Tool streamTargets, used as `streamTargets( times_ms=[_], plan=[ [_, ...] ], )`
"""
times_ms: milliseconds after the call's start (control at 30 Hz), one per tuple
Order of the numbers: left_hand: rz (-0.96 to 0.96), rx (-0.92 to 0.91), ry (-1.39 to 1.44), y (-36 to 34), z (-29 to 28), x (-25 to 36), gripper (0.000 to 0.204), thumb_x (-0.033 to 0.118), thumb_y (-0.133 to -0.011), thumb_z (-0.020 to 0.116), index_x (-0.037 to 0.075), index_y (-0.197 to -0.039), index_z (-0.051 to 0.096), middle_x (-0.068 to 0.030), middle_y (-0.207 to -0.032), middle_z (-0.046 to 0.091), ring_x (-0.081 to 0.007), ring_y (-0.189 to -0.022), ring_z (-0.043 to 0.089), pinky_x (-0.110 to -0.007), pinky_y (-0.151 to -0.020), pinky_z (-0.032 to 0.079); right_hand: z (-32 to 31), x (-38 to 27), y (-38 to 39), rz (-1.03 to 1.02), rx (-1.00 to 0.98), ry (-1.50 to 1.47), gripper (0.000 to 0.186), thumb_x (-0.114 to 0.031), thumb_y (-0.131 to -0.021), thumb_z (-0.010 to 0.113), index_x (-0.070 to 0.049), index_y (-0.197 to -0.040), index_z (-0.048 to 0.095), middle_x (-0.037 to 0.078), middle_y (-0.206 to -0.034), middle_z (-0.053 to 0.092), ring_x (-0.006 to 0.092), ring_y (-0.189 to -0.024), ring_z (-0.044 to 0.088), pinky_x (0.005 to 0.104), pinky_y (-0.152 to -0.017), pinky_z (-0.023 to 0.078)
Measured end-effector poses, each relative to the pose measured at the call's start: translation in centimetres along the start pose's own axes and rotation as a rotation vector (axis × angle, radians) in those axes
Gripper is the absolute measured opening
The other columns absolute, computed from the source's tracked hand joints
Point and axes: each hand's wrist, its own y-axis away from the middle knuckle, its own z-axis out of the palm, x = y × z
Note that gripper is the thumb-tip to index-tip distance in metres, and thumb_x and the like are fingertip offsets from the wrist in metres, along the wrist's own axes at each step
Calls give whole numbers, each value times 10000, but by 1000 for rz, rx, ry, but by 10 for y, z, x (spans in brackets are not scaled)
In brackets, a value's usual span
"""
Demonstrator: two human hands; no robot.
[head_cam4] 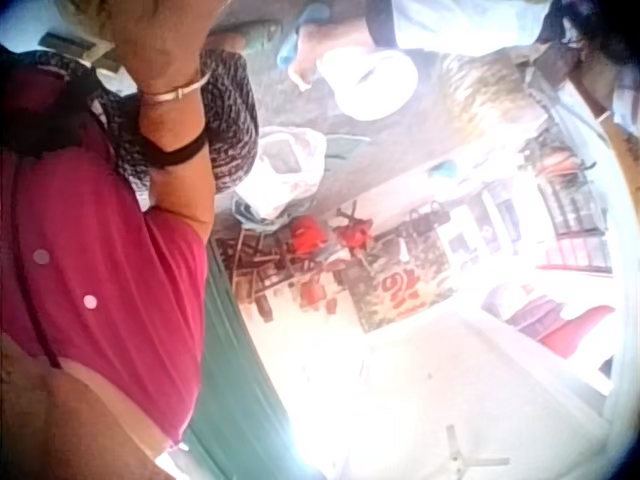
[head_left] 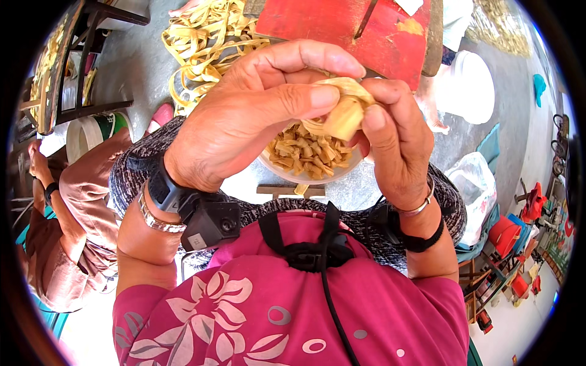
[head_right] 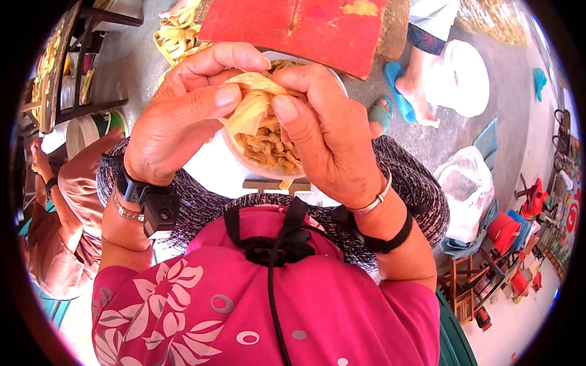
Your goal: The person folds and rolls flat, light-colored strips of material by hand, placing the finished rolls into a white plastic bowl.
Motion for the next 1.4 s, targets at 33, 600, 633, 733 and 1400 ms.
streamTargets(
  times_ms=[33,600,633,733,1400],
  plan=[
    [17,-14,19,0,1,-1,316,153,-880,594,27,-1162,528,-46,-1060,582,-132,-974,557,-271,-869,430,-1,1,0,6,-19,-41,252,-219,-963,464,16,-1042,508,55,-760,556,92,-610,518,229,-566,419],
    [174,49,-487,-5,15,-18,409,252,-975,409,-26,-1265,485,-89,-1038,609,-155,-850,581,-259,-805,461,12,7,8,245,19,-400,232,-252,-978,436,-46,-1084,438,9,-739,518,35,-566,468,153,-490,350],
    [142,66,-331,-5,17,-19,429,282,-987,388,-24,-1274,477,-76,-1004,620,-134,-806,582,-249,-771,473,11,5,8,227,48,-391,247,-249,-977,438,-45,-1115,418,16,-761,526,36,-577,472,153,-504,355],
    [58,-18,-170,-4,18,-8,485,367,-996,321,-12,-1229,517,-82,-982,615,-104,-730,556,-243,-675,475,11,5,9,114,42,-439,365,-273,-968,458,-33,-1207,322,54,-864,563,34,-617,468,155,-556,364],
    [-156,277,-385,-4,2,4,269,262,-936,523,6,-936,604,-4,-603,523,-25,-407,411,-166,-388,343,13,24,13,278,-26,-137,270,-255,-963,483,-5,-1049,539,2,-709,526,40,-592,487,162,-435,337]
  ],
)
